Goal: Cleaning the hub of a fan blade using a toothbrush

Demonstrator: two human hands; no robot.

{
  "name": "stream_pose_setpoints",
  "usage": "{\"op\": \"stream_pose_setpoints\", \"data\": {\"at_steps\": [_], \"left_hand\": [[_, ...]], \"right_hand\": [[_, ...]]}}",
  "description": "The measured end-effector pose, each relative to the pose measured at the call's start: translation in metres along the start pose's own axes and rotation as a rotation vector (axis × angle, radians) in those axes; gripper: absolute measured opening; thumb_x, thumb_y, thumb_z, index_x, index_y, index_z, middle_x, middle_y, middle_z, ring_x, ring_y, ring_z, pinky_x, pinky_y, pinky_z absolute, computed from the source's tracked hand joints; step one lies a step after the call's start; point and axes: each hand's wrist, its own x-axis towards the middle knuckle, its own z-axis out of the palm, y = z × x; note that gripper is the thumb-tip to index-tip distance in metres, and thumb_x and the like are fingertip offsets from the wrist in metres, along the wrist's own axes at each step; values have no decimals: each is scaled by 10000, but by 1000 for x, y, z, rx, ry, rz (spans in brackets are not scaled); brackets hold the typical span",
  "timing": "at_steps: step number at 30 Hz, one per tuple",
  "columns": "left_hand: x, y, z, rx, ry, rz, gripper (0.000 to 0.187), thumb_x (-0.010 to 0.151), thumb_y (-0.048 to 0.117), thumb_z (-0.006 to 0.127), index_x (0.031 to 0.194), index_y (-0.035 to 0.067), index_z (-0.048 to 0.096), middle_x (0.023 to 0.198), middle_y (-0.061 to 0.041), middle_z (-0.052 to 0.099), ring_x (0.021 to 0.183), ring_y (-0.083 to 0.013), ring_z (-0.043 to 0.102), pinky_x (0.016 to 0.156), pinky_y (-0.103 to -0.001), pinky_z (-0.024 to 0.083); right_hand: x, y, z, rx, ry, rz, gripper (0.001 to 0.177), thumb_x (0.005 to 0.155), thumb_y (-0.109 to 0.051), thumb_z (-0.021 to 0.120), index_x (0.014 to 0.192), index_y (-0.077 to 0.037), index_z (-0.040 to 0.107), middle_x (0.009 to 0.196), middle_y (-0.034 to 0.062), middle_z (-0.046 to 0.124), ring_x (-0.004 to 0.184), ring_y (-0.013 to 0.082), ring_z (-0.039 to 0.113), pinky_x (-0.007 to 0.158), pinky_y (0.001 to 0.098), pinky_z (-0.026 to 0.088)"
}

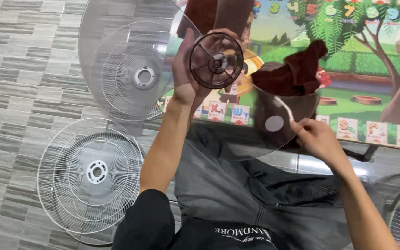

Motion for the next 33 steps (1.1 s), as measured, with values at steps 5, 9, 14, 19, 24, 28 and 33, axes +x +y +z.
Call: {"op": "stream_pose_setpoints", "data": {"at_steps": [5,9,14,19,24,28,33], "left_hand": [[-6,-2,-15,-41,154,-105,595,1075,492,449,1340,-6,636,1253,-163,715,987,-244,730,755,-371,616],[-2,-2,-13,-110,178,-233,464,1073,400,491,1254,-1,634,1020,-196,739,654,-311,676,493,-473,556],[5,-16,-10,151,210,-246,377,1036,342,571,1260,47,638,1067,-137,694,818,-232,644,687,-389,582],[20,-19,17,575,507,-515,516,927,508,503,951,61,761,628,-15,656,404,-88,479,338,-239,248],[23,-20,23,510,448,-584,574,848,565,547,890,15,704,582,-52,642,319,-173,516,253,-272,353],[25,-18,41,700,416,-545,836,694,701,478,1057,-9,726,760,-115,734,523,-229,720,290,-328,507],[19,-25,31,1400,-145,75,250,1000,66,523,1249,65,511,988,-117,779,718,-192,700,621,-375,510]], "right_hand": [[5,41,-47,191,110,-114,303,1124,-298,579,1033,-34,698,667,61,531,505,144,403,411,272,254],[-44,22,-77,-349,623,-623,156,1213,103,805,1354,169,787,856,176,644,647,214,503,547,331,363],[-55,-37,-91,-1102,773,-946,203,1150,-301,834,1338,-225,829,959,-65,720,674,85,527,640,243,393],[-53,-73,-96,-1454,911,-1096,243,1205,-468,729,1428,-385,776,878,-159,618,605,7,383,576,177,262],[-58,-83,-90,-1583,1021,-1105,221,1180,-332,757,1395,-374,783,850,-165,547,604,15,296,574,178,218],[-65,-75,-81,-1728,888,-905,318,1176,-273,568,1474,-367,627,817,-196,502,489,-22,271,468,138,222],[-78,-83,-71,-1610,575,-721,243,1193,-343,463,1383,-246,580,875,-76,704,365,-31,408,298,136,291]]}}
